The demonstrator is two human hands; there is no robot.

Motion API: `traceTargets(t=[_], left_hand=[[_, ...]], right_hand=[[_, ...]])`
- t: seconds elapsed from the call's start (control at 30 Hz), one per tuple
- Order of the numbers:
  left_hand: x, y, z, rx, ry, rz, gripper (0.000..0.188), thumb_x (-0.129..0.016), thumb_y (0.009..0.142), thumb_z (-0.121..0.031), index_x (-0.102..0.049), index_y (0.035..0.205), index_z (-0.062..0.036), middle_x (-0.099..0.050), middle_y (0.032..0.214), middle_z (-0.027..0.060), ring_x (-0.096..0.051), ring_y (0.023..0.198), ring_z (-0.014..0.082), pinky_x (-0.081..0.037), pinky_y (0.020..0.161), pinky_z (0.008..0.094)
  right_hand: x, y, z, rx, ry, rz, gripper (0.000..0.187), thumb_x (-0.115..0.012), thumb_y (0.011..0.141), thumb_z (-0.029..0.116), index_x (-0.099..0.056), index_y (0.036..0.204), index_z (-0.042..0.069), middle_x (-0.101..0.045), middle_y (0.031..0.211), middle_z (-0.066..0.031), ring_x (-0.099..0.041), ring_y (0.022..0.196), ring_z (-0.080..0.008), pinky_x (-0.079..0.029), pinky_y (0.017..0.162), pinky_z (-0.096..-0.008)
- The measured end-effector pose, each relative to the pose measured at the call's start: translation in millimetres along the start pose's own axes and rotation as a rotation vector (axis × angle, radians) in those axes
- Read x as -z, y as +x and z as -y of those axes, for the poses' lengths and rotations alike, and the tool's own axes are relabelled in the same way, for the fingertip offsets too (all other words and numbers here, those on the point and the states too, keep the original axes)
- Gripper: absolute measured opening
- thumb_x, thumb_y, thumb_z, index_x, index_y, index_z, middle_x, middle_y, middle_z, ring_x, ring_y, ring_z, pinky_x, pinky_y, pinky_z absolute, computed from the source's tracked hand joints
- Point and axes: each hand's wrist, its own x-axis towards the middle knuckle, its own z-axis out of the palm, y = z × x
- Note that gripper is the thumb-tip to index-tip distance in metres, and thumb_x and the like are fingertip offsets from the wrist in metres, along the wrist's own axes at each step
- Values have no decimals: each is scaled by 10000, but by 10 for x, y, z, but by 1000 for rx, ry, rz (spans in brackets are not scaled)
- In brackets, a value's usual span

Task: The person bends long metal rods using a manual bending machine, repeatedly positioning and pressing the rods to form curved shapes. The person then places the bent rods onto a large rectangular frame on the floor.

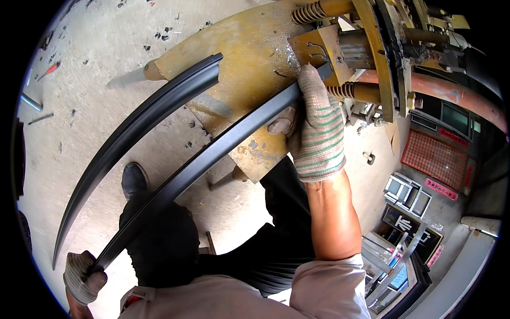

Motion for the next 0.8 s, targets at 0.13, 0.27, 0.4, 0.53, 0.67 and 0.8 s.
traceTargets(t=[0.13,0.27,0.4,0.53,0.67,0.8], left_hand=[[38,-49,-10,-28,22,-4,733,-643,826,-774,-461,740,-69,-424,624,105,-420,600,308,-349,590,443],[9,-27,10,-122,-67,-62,681,-639,878,-697,-478,710,-57,-474,567,115,-476,529,318,-358,533,434],[-77,0,71,-168,-59,-130,703,-644,880,-710,-487,677,-56,-483,533,92,-486,481,266,-359,489,402],[-78,1,49,-119,-141,-93,676,-722,840,-685,-540,692,-52,-512,531,84,-505,478,237,-369,476,377],[-68,-43,-35,-122,-118,-122,654,-684,903,-661,-496,715,-63,-456,539,31,-443,502,150,-343,490,339],[-66,-58,-144,-169,-11,-168,582,-645,961,-598,-544,753,-64,-496,563,48,-488,528,174,-382,515,360]], right_hand=[[16,8,27,-24,-13,74,308,-679,999,371,-638,975,66,-668,696,-86,-643,498,-169,-540,446,-249],[-26,10,12,-18,2,60,296,-664,1009,347,-639,1035,53,-669,692,-68,-633,482,-141,-517,420,-230],[-52,12,12,-24,-3,43,288,-671,1006,337,-642,1043,52,-648,698,-37,-620,485,-126,-485,406,-226],[-80,-35,39,-27,-47,-30,336,-699,987,381,-650,1010,49,-651,705,-47,-619,485,-119,-480,389,-227],[-67,-25,74,-30,-80,-13,377,-691,989,408,-648,1000,33,-683,740,-67,-634,489,-125,-513,387,-208],[-64,17,53,10,-164,-29,427,-688,982,460,-647,1006,36,-678,749,-47,-626,499,-119,-522,413,-217]])
